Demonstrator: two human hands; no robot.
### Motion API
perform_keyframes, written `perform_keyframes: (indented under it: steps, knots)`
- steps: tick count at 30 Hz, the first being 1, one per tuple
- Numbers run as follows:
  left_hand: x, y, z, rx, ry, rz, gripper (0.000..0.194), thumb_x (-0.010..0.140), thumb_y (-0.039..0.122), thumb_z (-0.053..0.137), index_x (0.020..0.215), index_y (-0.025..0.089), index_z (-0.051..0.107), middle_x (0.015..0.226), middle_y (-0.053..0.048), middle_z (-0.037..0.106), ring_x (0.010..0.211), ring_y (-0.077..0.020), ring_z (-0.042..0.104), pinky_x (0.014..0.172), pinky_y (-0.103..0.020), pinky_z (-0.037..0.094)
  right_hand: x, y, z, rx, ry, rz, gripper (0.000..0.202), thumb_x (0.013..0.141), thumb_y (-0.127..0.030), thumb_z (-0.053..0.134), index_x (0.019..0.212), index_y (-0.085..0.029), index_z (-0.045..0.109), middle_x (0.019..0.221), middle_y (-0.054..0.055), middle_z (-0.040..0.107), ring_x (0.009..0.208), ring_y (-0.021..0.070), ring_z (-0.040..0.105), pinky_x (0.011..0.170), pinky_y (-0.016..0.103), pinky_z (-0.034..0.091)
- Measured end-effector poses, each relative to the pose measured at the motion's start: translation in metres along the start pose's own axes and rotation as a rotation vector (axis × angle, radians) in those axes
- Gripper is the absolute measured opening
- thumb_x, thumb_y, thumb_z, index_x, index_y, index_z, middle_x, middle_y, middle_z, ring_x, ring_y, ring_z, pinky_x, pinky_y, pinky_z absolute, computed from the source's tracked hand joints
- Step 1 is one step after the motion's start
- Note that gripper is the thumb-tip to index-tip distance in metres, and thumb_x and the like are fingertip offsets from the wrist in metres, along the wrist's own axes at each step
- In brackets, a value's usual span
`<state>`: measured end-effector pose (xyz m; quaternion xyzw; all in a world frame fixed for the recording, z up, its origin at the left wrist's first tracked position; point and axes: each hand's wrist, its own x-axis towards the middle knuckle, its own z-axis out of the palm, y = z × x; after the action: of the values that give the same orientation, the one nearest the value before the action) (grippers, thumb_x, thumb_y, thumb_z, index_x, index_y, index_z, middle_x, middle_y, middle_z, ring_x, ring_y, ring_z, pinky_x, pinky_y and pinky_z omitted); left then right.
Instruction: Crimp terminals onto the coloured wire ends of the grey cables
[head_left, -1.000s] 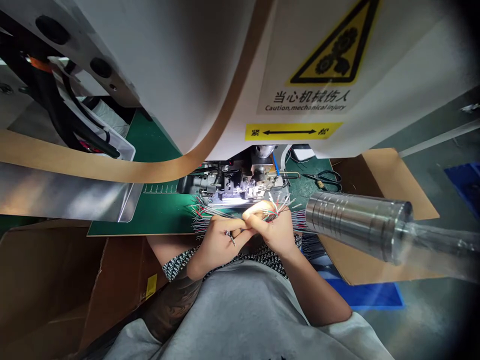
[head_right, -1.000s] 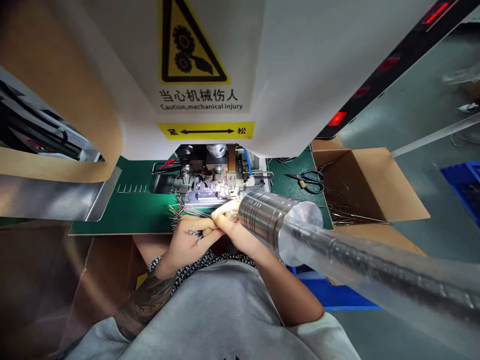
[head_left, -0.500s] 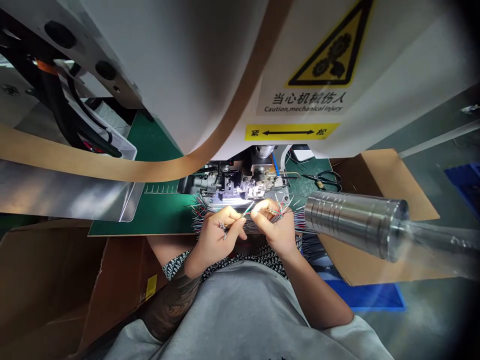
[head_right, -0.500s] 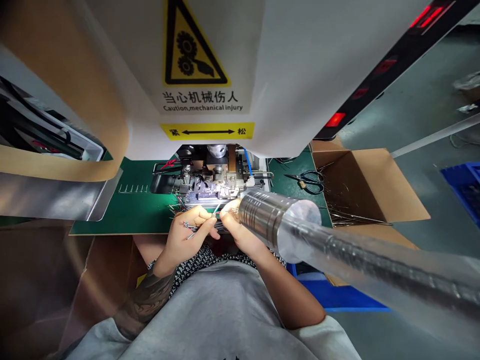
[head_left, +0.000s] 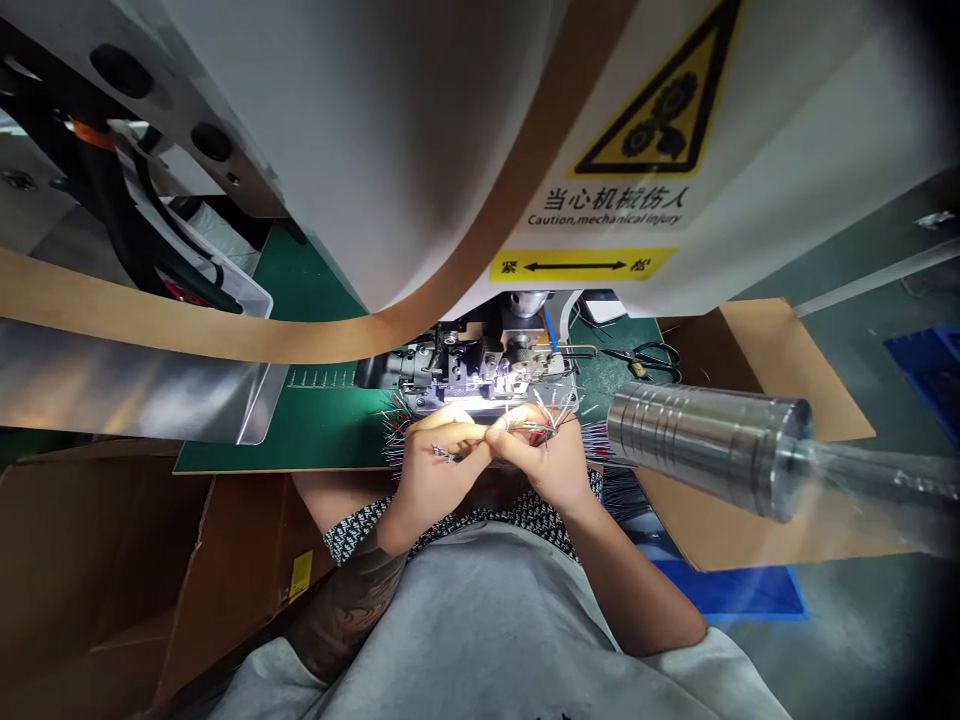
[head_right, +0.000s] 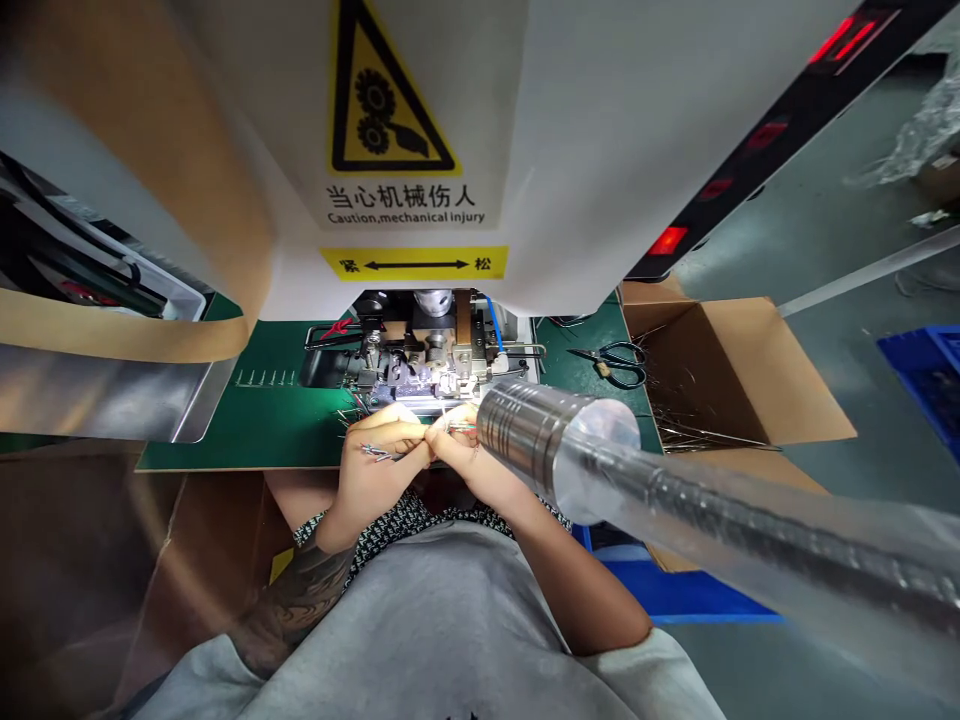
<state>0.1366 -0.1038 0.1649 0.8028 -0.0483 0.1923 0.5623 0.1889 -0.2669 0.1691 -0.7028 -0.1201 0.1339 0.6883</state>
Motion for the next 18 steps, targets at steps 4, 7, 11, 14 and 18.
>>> perform_keyframes:
  steps: [4,7,11,14,18]
  knots:
    - [-0.002,-0.003,0.002,0.001,-0.027,-0.086,0.018,0.098,0.021,0.078,0.081,0.018,0.077,0.074,-0.001,0.070,0.062,-0.0135,0.065,0.057,-0.027,0.051,-0.003,0.007,-0.004,-0.018,0.121,-0.004,0.027,0.097,-0.045,0.079,0.087,-0.020,0.084,0.062,0.002,0.060,0.068,0.0210,0.063,0.076,0.041,0.060]
    - [-0.002,-0.003,0.002,-0.027,-0.044,-0.126,0.021,0.102,0.022,0.075,0.082,0.018,0.073,0.065,0.002,0.068,0.055,-0.0128,0.064,0.055,-0.027,0.051,-0.003,0.012,-0.005,-0.057,0.142,-0.005,0.028,0.098,-0.045,0.080,0.095,-0.018,0.087,0.055,-0.001,0.050,0.057,0.0172,0.050,0.064,0.037,0.052]
    - [0.003,0.000,0.003,-0.001,-0.090,-0.048,0.023,0.101,0.019,0.075,0.079,0.018,0.072,0.064,0.002,0.067,0.056,-0.0130,0.063,0.057,-0.029,0.049,0.000,0.015,-0.003,-0.036,0.160,0.010,0.031,0.095,-0.047,0.082,0.082,-0.019,0.080,0.054,-0.002,0.052,0.049,0.0125,0.038,0.047,0.031,0.031]
    - [0.008,0.001,0.005,0.037,-0.077,0.040,0.029,0.097,0.015,0.076,0.070,0.018,0.068,0.068,0.001,0.067,0.065,-0.0143,0.062,0.063,-0.032,0.049,0.003,0.014,-0.001,-0.020,0.194,0.024,0.038,0.095,-0.051,0.081,0.073,-0.021,0.074,0.054,-0.001,0.054,0.048,0.0125,0.040,0.046,0.031,0.029]
    - [0.010,-0.003,0.006,0.042,-0.030,0.055,0.026,0.095,0.013,0.077,0.071,0.017,0.070,0.074,0.000,0.072,0.066,-0.0143,0.064,0.063,-0.031,0.050,0.008,0.009,0.000,-0.049,0.188,0.022,0.040,0.088,-0.055,0.085,0.069,-0.023,0.073,0.058,0.002,0.061,0.054,0.0158,0.052,0.056,0.033,0.046]
